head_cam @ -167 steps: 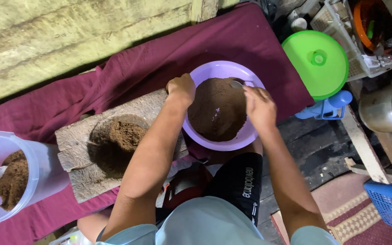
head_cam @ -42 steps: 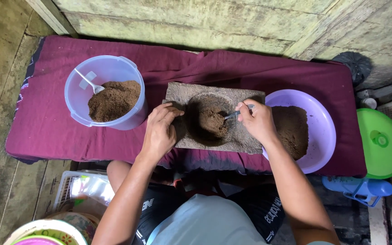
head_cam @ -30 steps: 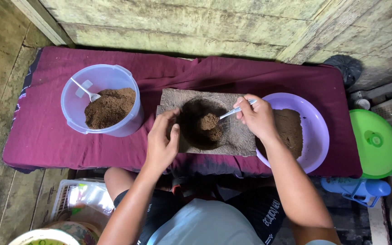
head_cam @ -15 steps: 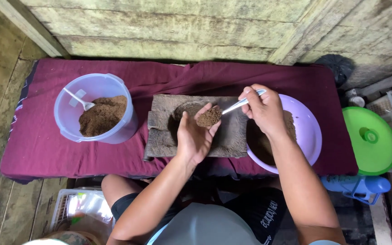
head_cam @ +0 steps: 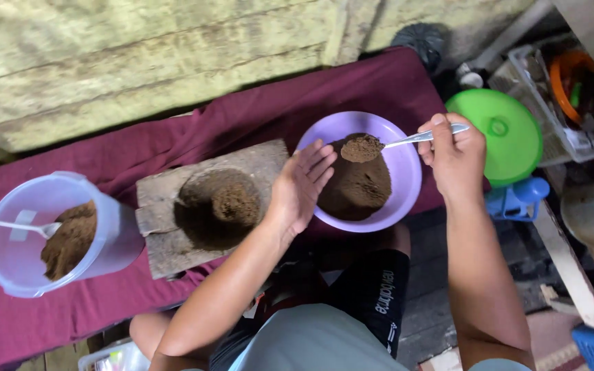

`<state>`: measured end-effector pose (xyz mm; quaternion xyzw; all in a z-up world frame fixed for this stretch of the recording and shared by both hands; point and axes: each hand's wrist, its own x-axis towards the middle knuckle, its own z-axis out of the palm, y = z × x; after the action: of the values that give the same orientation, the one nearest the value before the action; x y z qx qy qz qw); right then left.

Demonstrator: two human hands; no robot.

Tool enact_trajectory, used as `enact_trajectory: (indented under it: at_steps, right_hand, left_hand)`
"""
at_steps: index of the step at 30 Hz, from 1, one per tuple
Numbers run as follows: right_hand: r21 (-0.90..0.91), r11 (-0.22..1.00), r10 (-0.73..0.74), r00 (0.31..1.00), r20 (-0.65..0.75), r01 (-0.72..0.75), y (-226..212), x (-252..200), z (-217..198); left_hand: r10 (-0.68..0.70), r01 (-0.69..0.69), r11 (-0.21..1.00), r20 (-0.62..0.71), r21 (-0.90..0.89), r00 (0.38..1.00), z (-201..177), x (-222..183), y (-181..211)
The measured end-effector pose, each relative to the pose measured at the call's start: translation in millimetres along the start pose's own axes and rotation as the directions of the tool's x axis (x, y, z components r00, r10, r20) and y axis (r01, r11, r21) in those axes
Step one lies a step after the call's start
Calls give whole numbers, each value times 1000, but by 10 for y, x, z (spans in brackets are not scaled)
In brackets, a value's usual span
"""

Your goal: Transferring brown powder between a plastic bucket, a purple bowl, and a stone mortar using a spoon and hands.

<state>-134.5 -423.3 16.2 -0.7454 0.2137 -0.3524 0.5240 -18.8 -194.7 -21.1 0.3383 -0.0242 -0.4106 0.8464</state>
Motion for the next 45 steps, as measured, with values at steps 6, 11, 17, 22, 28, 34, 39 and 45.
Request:
enact_trajectory:
  at_steps: [6,11,17,22,28,34,39,45]
  right_hand:
    - [-523,677,-351,852,389,518,818,-532,-86]
    - [-641,563,-410,850,331,521,945,-634,-256]
    - [-723,591,-290,931,223,357,1415,-953,-139]
    - [-614,697,-291,929,228,370,1033,-991,40]
    - [-422,828,-254,918,304,369,1250,-895,154]
    - [-776,534,-423,901,99,336,1803,-402,63]
    - [-449,866,-192,975,109,221,1636,-402,627]
    - [-459,827,-196,932,306,324,1097,-734,61]
  left_hand:
    - [66,-130,648,115,751,991,92,524,168]
    - [136,-139,-687,313,714,940,-445,1459,52]
    - [-57,24,-872,-151,488,987,-734,2219,-292]
    - [-172,-29,-850,-224,525,959,-958,2328,-523]
    - [-171,-20,-818,-210,575,963,-935,2381,-546]
    - [-199,-24,-816,-242,577,950,-1031,2390,-586]
    - [-185,-8,-802,-236,598,954,-1081,2468,-595]
    - [-174,1,-797,-231,604,957,-1094,2428,-640]
